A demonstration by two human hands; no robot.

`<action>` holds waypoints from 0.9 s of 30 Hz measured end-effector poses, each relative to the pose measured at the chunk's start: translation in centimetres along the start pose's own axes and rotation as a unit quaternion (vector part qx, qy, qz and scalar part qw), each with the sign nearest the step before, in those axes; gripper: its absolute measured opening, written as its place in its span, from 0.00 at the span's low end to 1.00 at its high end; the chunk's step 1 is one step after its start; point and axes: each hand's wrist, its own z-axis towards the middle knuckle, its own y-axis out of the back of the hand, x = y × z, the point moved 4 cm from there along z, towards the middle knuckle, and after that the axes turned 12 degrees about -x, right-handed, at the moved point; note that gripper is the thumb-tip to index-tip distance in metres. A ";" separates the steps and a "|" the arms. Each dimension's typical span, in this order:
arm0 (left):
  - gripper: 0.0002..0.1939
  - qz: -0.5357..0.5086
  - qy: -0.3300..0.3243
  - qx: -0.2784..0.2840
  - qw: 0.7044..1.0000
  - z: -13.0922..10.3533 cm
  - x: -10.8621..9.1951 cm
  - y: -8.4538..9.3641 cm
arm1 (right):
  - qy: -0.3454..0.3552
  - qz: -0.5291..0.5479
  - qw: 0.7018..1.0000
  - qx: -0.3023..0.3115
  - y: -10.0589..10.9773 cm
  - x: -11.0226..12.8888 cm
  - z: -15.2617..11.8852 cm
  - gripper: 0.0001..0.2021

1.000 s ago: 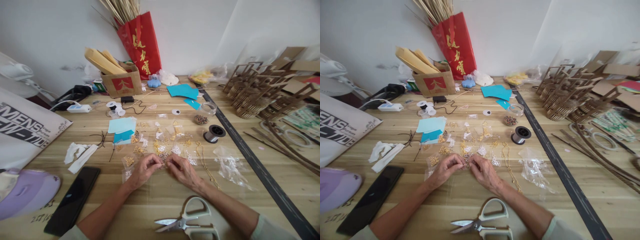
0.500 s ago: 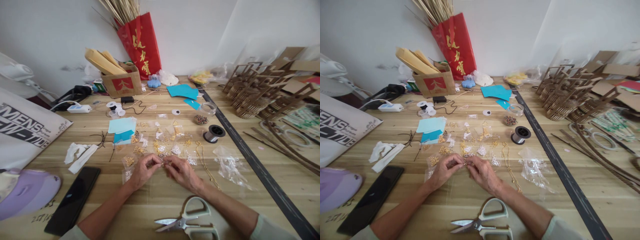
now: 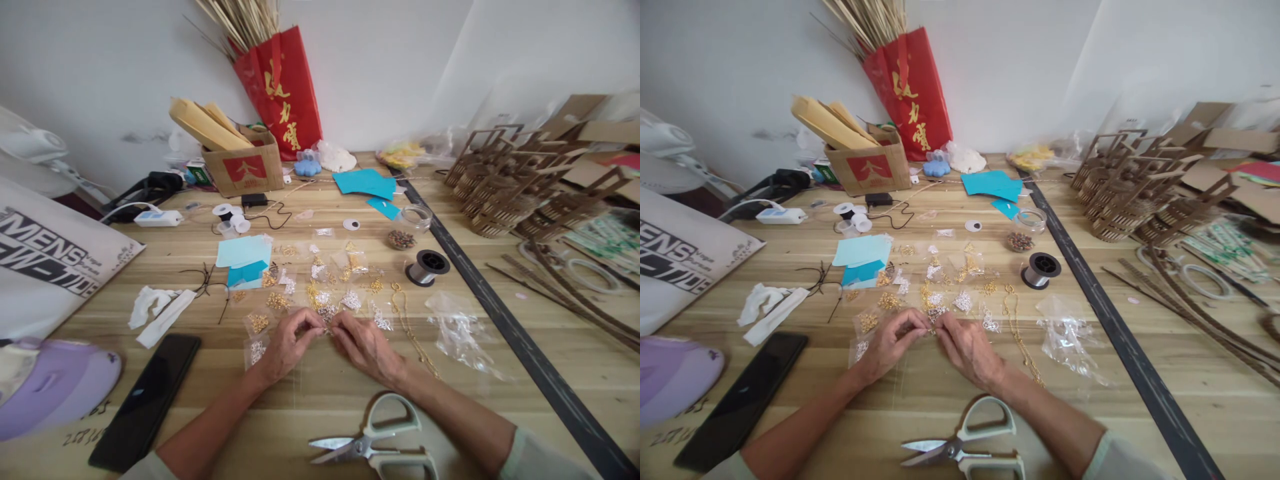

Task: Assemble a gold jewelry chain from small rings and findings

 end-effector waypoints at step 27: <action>0.07 -0.045 0.075 -0.019 0.996 0.0 0.6 0.1 | -0.025 0.102 0.994 0.011 0.1 0.3 0.3 0.09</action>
